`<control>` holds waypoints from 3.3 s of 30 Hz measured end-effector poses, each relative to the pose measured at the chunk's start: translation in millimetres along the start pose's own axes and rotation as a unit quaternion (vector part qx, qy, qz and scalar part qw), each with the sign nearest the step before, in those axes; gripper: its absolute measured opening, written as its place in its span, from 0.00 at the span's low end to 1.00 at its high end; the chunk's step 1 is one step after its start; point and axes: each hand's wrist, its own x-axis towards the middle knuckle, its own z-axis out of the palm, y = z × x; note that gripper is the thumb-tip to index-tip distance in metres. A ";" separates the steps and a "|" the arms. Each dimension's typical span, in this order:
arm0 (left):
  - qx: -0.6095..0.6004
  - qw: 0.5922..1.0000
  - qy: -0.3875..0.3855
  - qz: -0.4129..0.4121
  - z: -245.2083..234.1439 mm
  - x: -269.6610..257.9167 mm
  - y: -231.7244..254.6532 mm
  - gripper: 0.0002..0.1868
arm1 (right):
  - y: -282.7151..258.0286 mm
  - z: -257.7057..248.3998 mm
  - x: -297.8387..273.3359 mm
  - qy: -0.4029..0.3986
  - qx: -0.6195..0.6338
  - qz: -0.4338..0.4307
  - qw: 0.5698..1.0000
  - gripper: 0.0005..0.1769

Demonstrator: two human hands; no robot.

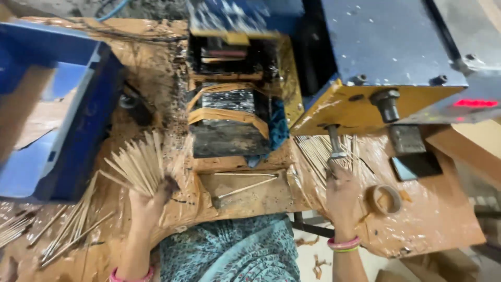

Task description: Feeding wooden sticks into a machine for coating or processing as part of manufacturing incense sticks.

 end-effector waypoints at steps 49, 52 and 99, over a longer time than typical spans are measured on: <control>0.102 0.967 -0.188 0.140 41.0 -10.4 24.5 0.04 | 7.8 25.0 -20.7 -0.151 0.288 0.130 0.937 0.17; 0.159 0.930 -0.299 0.140 59.8 -7.7 57.8 0.04 | -18.5 46.5 -4.7 -0.235 0.508 0.122 0.820 0.17; 0.219 0.909 -0.333 0.120 51.9 5.3 52.9 0.05 | -34.6 53.0 19.8 -0.231 0.443 0.088 0.862 0.12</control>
